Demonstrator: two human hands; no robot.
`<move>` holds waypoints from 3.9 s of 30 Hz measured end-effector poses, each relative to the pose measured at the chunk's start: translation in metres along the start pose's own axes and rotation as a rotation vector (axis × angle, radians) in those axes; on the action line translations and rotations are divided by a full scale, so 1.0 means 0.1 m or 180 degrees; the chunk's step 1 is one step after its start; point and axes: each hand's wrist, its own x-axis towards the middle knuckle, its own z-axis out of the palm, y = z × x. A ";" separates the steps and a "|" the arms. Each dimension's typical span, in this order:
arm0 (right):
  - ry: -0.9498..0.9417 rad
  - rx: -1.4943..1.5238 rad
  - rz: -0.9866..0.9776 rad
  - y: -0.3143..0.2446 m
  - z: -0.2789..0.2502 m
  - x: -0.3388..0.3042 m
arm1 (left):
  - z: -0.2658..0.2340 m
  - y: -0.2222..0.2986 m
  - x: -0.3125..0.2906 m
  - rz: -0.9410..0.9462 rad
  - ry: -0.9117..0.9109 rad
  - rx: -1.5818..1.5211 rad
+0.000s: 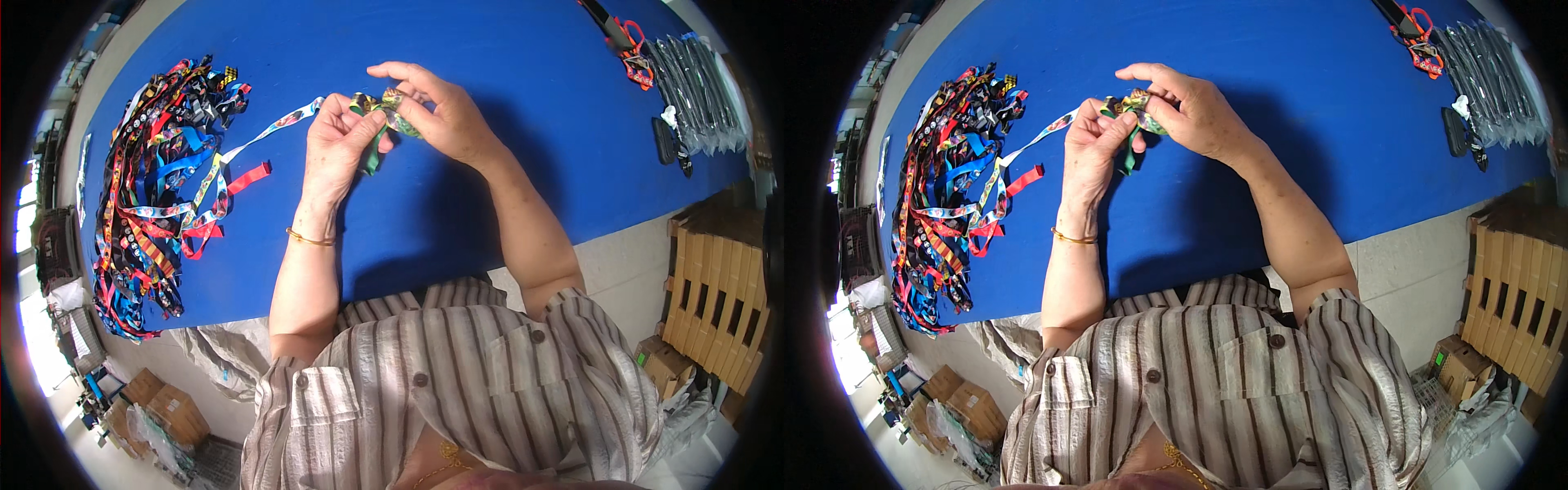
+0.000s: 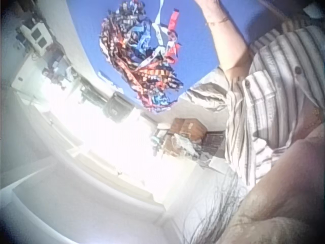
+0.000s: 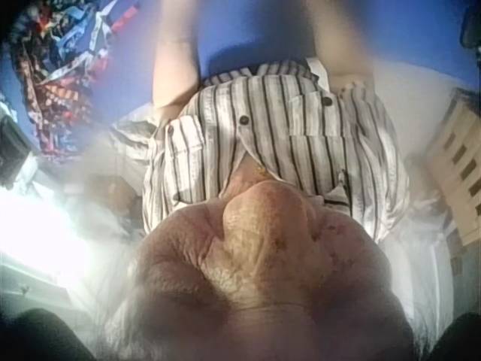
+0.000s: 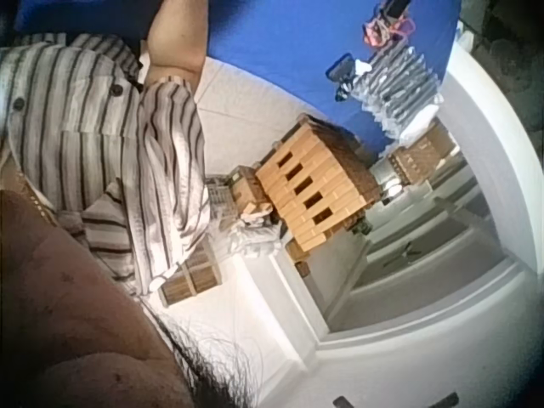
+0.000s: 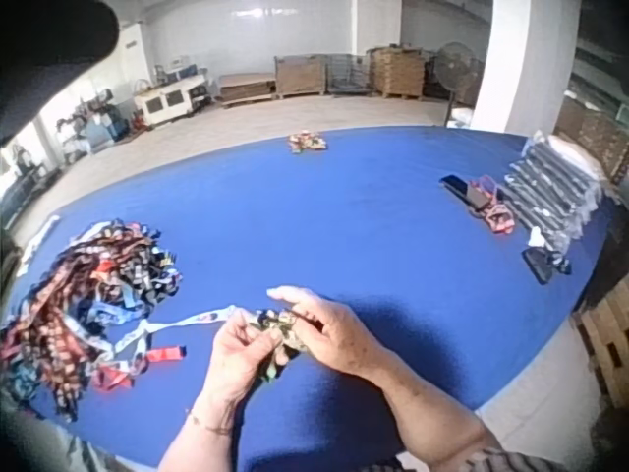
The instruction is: Attaching metal clips and rings to fabric lanyards.
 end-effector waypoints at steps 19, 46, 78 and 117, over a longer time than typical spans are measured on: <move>0.0391 0.0204 0.0023 0.14 0.00 0.00 | 0.04 0.10 -0.01 -0.0211 -0.0087 -0.0662; 0.0265 0.0067 -0.0233 0.10 0.04 0.00 | 0.03 0.05 -0.02 0.0008 0.0015 0.0074; -0.0054 -0.0187 0.1466 -0.11 -0.02 -0.01 | 0.15 -0.06 -0.09 0.1333 0.0558 0.2850; 0.0259 0.0686 0.1227 -0.06 0.12 0.00 | 0.11 -0.01 -0.02 -0.0141 0.0252 -0.0673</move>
